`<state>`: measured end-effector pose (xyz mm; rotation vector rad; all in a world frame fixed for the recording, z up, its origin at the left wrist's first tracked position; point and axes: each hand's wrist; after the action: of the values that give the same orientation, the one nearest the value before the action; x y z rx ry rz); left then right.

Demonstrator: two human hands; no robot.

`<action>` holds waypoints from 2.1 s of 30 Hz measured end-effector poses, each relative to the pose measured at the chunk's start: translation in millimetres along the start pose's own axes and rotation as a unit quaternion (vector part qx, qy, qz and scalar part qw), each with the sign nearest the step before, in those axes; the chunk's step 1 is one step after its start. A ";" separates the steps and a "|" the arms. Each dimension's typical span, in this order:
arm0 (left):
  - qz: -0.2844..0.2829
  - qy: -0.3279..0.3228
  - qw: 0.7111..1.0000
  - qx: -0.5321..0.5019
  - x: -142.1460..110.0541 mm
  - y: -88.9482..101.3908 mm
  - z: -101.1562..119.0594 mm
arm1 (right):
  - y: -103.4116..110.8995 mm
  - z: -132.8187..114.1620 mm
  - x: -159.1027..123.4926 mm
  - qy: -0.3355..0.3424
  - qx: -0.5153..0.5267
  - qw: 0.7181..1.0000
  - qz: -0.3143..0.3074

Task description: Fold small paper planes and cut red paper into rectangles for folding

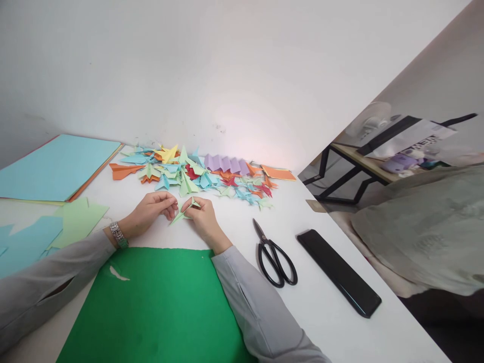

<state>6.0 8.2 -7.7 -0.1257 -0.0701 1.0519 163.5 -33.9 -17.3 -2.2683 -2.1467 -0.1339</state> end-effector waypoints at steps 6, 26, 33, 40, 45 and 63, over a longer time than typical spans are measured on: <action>-0.017 0.009 1.000 0.009 -0.6 -0.2 1.7 | -0.2 0.2 -0.1 0.007 -0.004 1.000 -0.010; -0.014 0.002 0.999 0.039 -0.8 -3.1 4.2 | -0.6 -0.9 -0.9 0.011 -0.014 1.000 -0.018; -0.003 0.019 1.000 -0.005 -1.5 -2.9 4.5 | -0.1 1.0 -0.1 0.002 -0.002 1.000 -0.014; 0.016 0.006 0.999 -0.034 -1.0 -1.9 1.5 | -0.2 -0.8 -0.5 0.001 0.003 1.000 -0.006; 0.020 -0.012 1.000 0.010 -2.0 -3.5 2.4 | -0.2 0.4 0.0 0.000 0.007 1.000 -0.010; 0.018 -0.006 0.999 0.036 -3.8 -3.9 4.2 | -0.3 2.0 0.7 0.003 0.001 1.000 -0.016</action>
<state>7.0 3.3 -3.0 -0.0546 -0.0407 1.0907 163.4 -33.1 -19.2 -2.2304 -2.1815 -0.1389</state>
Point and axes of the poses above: each hand's wrist, its own x-axis towards the middle knuckle, its own y-axis out of the back of the hand, z = x × y, and after that the axes turned 8 degrees about -x, right-handed
